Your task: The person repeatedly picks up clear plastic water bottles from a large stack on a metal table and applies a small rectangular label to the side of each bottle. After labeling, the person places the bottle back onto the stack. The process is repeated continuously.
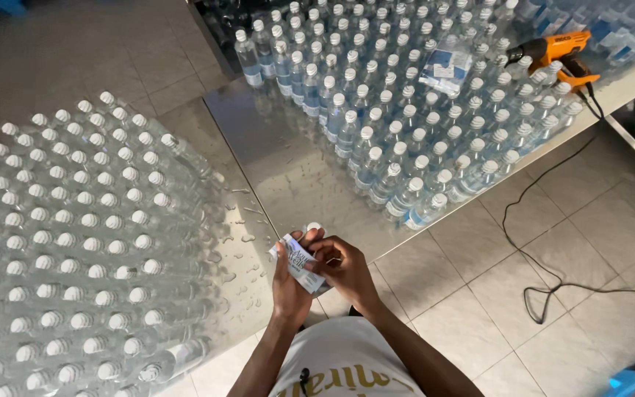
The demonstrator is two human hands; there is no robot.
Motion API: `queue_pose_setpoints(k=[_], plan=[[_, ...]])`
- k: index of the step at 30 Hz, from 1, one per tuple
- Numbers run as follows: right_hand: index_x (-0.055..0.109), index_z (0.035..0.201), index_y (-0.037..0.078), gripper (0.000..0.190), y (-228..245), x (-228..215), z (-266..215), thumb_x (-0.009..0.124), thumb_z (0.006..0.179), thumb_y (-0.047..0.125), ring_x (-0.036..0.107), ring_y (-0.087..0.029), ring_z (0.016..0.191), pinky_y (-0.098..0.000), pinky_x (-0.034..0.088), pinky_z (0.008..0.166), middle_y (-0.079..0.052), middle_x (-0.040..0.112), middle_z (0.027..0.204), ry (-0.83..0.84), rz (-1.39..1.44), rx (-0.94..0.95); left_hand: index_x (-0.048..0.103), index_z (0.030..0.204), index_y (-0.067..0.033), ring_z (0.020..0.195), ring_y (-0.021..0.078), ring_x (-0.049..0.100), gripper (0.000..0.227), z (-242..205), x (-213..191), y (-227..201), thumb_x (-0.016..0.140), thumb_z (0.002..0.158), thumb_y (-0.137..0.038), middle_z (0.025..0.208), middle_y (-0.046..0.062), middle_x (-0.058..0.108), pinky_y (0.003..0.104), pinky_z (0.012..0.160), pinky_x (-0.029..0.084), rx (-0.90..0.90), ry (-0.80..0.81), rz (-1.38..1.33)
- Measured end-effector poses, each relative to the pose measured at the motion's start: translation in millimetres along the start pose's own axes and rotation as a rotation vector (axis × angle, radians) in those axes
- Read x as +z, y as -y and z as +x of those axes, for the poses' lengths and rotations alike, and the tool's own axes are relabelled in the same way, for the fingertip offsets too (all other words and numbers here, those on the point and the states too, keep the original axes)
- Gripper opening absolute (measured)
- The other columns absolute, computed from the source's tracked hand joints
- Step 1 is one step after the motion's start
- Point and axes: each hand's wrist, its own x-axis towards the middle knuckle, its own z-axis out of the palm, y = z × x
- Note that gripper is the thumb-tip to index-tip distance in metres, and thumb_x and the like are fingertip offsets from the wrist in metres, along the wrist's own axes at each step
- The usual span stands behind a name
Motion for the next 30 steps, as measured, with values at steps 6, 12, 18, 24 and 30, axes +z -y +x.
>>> queue_pose_setpoints(k=[6, 12, 18, 24, 30], plan=[[0.082, 0.11, 0.005, 0.034, -4, -1, 5, 0.099, 0.083, 0.016, 0.079, -0.02, 0.079, -0.0338, 0.063, 0.067, -0.015, 0.083, 0.084, -0.044, -0.091, 0.018, 0.052, 0.15, -0.0127, 0.14, 0.0327, 0.066, 0.064, 1, -6, -4, 0.039, 0.111, -0.061, 0.149, 0.015, 0.07, 0.051, 0.118, 0.054, -0.053, -0.024, 0.039], [0.081, 0.116, 0.005, 0.03, -1, -1, 1, 0.092, 0.09, 0.015, 0.083, -0.024, 0.091, -0.0381, 0.066, 0.082, -0.018, 0.087, 0.096, 0.002, -0.137, 0.047, 0.058, 0.144, -0.0142, 0.127, 0.0345, 0.072, 0.063, 12, -24, -3, 0.037, 0.112, -0.065, 0.14, 0.014, 0.073, 0.052, 0.11, 0.058, -0.097, -0.037, -0.04], [0.082, 0.112, 0.01, 0.016, -20, -8, -5, 0.085, 0.097, 0.014, 0.085, -0.025, 0.099, -0.0369, 0.066, 0.09, -0.013, 0.088, 0.1, 0.019, -0.271, 0.038, 0.065, 0.126, -0.0106, 0.117, 0.0395, 0.076, 0.034, 29, -76, 14, 0.043, 0.119, -0.036, 0.124, 0.014, 0.078, 0.053, 0.103, 0.06, -0.128, -0.082, -0.106], [0.077, 0.118, 0.008, 0.021, -17, -22, -8, 0.077, 0.099, 0.019, 0.077, -0.018, 0.102, -0.029, 0.065, 0.083, -0.006, 0.08, 0.11, 0.062, -0.247, -0.187, 0.076, 0.117, -0.0076, 0.078, 0.022, 0.069, 0.036, 10, -65, 1, 0.055, 0.116, -0.037, 0.091, 0.008, 0.075, 0.04, 0.072, 0.054, -0.211, -0.172, 0.402], [0.073, 0.125, 0.007, 0.025, -3, -33, -8, 0.062, 0.11, 0.023, 0.066, -0.025, 0.135, -0.0374, 0.055, 0.108, -0.006, 0.067, 0.142, 0.24, -0.38, -0.306, 0.073, 0.104, -0.0078, 0.061, 0.0089, 0.058, 0.008, 9, -78, -4, 0.073, 0.102, -0.015, 0.07, 0.001, 0.066, 0.027, 0.059, 0.045, -0.255, 0.252, 0.488]])
